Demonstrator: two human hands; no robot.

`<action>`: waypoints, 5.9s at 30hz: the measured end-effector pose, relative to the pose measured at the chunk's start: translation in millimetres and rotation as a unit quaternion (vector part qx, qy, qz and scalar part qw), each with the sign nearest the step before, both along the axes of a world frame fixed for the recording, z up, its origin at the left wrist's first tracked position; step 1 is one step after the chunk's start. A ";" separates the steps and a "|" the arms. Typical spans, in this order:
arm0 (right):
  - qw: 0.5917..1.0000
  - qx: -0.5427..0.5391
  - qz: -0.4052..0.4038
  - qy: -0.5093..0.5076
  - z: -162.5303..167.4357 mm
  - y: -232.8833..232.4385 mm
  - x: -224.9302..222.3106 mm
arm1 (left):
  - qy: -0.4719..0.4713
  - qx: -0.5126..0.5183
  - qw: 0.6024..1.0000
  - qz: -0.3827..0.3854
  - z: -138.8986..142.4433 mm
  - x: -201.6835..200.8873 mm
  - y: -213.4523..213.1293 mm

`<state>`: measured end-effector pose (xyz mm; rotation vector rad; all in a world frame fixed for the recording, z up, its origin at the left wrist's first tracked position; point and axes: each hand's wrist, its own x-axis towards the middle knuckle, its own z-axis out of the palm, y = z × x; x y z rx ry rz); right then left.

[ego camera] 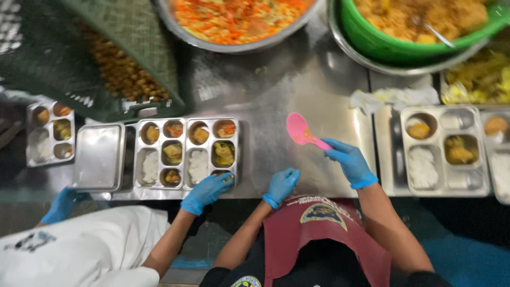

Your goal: The person scoops mixed vegetables from a large bowl into compartmentalized metal trays using a pink plastic spoon. They place the filled trays on a stainless steel counter while another worker handles additional trays nearby.

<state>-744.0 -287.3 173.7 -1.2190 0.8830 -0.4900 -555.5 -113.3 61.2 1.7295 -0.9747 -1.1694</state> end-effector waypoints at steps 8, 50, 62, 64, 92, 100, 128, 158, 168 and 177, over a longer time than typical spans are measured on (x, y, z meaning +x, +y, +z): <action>0.997 0.035 -0.055 -0.045 16.2 4.8 -36.8 | 0.058 0.005 0.988 -0.144 23.8 -65.3 -80.4; 0.633 -0.712 0.030 0.303 50.4 -329.8 243.7 | -0.236 0.068 0.956 0.160 2.1 101.9 -40.7; 0.620 -0.683 0.194 0.334 -21.1 -428.6 494.7 | -0.221 0.157 0.951 0.147 -4.2 176.9 -83.6; 0.644 -0.660 0.226 0.313 -25.7 -435.8 498.8 | -0.220 0.159 0.952 0.139 -4.7 181.9 -86.1; 0.798 -0.486 0.163 0.319 16.8 -435.6 409.1 | -0.223 0.105 0.955 0.165 -3.9 177.7 -57.8; 0.844 -0.432 0.136 0.288 46.5 -400.6 375.5 | -0.228 0.079 0.957 0.161 -11.1 175.1 -52.6; 0.512 -0.801 0.156 0.268 -35.7 -160.5 86.5 | -0.340 0.115 0.919 0.162 -1.3 107.0 -6.3; 0.995 -0.025 0.061 0.069 -75.3 -97.6 72.3 | 0.205 -0.016 0.805 0.557 -20.0 58.6 58.8; 0.998 -0.009 0.057 0.031 -86.2 -107.4 67.7 | 0.241 -0.027 0.748 0.618 -27.6 62.6 62.8; 0.998 -0.004 0.058 0.036 -79.4 -98.5 69.6 | 0.117 -0.053 0.764 0.632 -24.0 96.2 84.1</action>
